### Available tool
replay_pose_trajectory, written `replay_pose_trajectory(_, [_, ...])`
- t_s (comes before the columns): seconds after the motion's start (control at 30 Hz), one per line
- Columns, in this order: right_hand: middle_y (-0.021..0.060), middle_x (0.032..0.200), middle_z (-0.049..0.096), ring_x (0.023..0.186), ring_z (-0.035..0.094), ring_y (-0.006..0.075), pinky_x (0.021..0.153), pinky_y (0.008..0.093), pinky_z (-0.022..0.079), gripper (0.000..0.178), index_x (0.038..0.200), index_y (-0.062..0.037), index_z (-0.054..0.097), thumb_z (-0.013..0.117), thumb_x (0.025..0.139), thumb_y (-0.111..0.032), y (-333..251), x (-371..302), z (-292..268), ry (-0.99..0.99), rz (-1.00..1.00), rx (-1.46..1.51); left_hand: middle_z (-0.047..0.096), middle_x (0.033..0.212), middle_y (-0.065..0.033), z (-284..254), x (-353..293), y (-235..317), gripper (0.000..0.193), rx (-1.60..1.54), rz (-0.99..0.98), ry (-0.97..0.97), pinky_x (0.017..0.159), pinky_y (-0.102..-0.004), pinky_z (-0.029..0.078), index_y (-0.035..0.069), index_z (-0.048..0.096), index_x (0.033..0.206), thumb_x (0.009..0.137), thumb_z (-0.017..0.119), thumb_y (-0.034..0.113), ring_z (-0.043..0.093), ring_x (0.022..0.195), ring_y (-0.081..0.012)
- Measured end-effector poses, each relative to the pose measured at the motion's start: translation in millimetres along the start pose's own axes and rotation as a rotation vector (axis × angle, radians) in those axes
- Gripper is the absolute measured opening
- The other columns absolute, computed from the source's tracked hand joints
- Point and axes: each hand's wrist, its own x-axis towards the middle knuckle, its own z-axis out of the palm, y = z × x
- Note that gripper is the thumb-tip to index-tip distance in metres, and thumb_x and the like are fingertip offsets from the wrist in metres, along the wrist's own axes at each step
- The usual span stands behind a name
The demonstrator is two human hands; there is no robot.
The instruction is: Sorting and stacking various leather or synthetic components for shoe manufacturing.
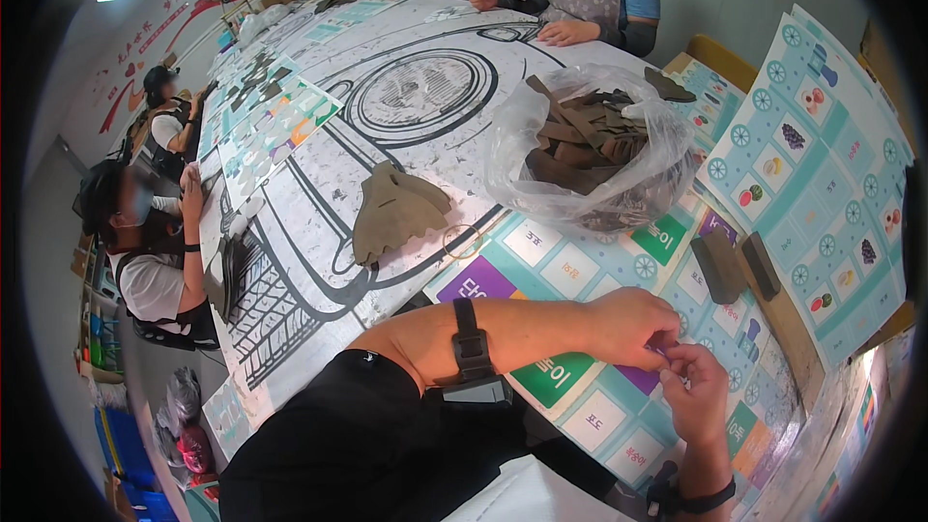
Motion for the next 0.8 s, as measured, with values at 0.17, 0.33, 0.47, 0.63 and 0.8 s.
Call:
replay_pose_trajectory(0.17, [0.0018,0.082,0.060,0.076,0.056,0.0090,0.072,0.0242,0.049,0.021,0.101,0.0022,0.067,0.069,0.080,0.005,-1,0,0,-0.006,0.029,0.003,0.063,0.082,-0.0078,3,0,-4,0.026,0.007,0.018,0.011,0.067,-0.0446,0.051,0.009,0.062,0.086,0.074,0.079,0.025,0.066,0.077,-0.0337])
replay_pose_trajectory(0.33, [0.0020,0.082,0.061,0.075,0.056,0.0092,0.070,0.0246,0.048,0.022,0.101,0.0024,0.066,0.070,0.079,0.005,1,3,-4,-0.006,0.003,-0.031,0.064,0.084,-0.0089,1,0,-3,0.028,0.027,0.028,0.002,0.069,-0.0454,0.051,0.009,0.063,0.089,0.075,0.079,0.027,0.066,0.078,-0.0350])
replay_pose_trajectory(0.47, [0.0041,0.086,0.064,0.077,0.060,0.0111,0.071,0.0261,0.050,0.019,0.103,0.0009,0.066,0.067,0.084,0.003,-3,18,-67,-0.235,0.300,0.205,0.065,0.087,-0.0102,0,-1,-4,0.031,-0.003,0.023,-0.018,0.071,-0.0453,0.052,0.008,0.064,0.092,0.079,0.080,0.031,0.066,0.082,-0.0350])
replay_pose_trajectory(0.63, [0.0221,0.136,0.061,0.118,0.066,0.0320,0.092,0.0404,0.055,0.010,0.102,-0.0021,0.069,0.062,0.095,-0.004,-21,7,-122,0.852,-0.586,-1.100,0.067,0.091,-0.0103,-1,1,-2,0.033,-0.005,-0.014,-0.090,0.076,-0.0449,0.053,0.007,0.066,0.095,0.082,0.078,0.035,0.067,0.088,-0.0334])
replay_pose_trajectory(0.8, [0.0326,0.137,0.054,0.127,0.057,0.0456,0.107,0.0616,0.050,0.013,0.100,0.0013,0.068,0.061,0.102,-0.010,-68,-62,-113,0.885,-0.887,-1.562,0.068,0.092,-0.0100,-3,1,3,0.031,0.014,-0.040,-0.110,0.076,-0.0438,0.053,0.007,0.067,0.094,0.083,0.077,0.034,0.068,0.087,-0.0328])
